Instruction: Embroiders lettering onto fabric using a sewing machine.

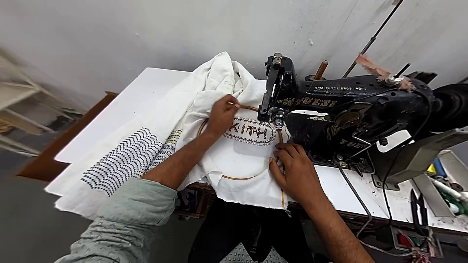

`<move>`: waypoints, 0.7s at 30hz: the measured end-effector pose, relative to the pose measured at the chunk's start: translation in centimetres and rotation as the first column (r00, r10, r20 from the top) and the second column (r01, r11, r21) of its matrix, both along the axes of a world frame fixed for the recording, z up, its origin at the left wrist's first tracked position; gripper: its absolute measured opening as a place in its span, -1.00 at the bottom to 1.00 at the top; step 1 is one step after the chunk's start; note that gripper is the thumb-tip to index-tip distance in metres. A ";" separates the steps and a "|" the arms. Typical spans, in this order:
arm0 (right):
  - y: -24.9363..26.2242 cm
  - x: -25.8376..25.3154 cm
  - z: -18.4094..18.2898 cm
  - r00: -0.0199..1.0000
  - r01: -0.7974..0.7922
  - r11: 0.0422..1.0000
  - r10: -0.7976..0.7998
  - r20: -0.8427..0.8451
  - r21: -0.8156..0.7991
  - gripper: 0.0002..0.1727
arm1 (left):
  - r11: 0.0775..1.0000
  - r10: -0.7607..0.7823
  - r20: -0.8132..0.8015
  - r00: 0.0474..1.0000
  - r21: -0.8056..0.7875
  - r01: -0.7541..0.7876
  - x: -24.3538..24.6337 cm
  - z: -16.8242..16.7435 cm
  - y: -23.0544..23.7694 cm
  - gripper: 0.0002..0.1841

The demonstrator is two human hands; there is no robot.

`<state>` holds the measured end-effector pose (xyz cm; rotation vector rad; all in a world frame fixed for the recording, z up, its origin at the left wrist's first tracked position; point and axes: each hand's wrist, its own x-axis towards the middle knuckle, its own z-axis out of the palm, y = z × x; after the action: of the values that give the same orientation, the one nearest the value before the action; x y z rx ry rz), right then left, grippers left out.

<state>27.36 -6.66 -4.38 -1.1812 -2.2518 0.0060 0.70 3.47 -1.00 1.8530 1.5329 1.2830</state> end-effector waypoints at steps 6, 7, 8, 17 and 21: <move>-2.1 0.5 0.2 0.999 0.005 1.000 -0.005 -0.033 0.019 -0.64 | 0.977 0.206 0.256 0.944 0.003 -0.214 -2.6 0.4 -0.1 -0.92; -2.3 1.0 0.2 0.999 0.019 1.000 -0.019 -0.050 0.005 -0.67 | 0.984 0.174 0.229 0.958 -0.011 -0.176 -2.7 0.4 -0.4 -0.91; -2.4 1.6 0.2 0.997 0.035 0.999 -0.036 -0.069 -0.018 -0.71 | 0.991 0.130 0.183 0.974 -0.028 -0.127 -2.9 0.6 -0.7 -0.88; -1.7 5.2 2.5 0.917 0.200 0.979 -0.175 -0.359 0.033 -0.65 | 1.000 -0.022 -0.256 0.967 -0.018 0.018 -5.6 -0.6 1.6 -0.78; -8.8 2.0 9.1 0.717 -0.136 0.966 0.250 -0.651 0.221 -0.74 | 0.996 0.058 -0.293 0.954 -0.045 -0.075 -5.3 -0.7 2.8 -0.77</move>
<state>29.33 -15.48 4.69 -0.6860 -1.6630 0.2923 -4.59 6.26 -1.74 2.0406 1.7746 1.0159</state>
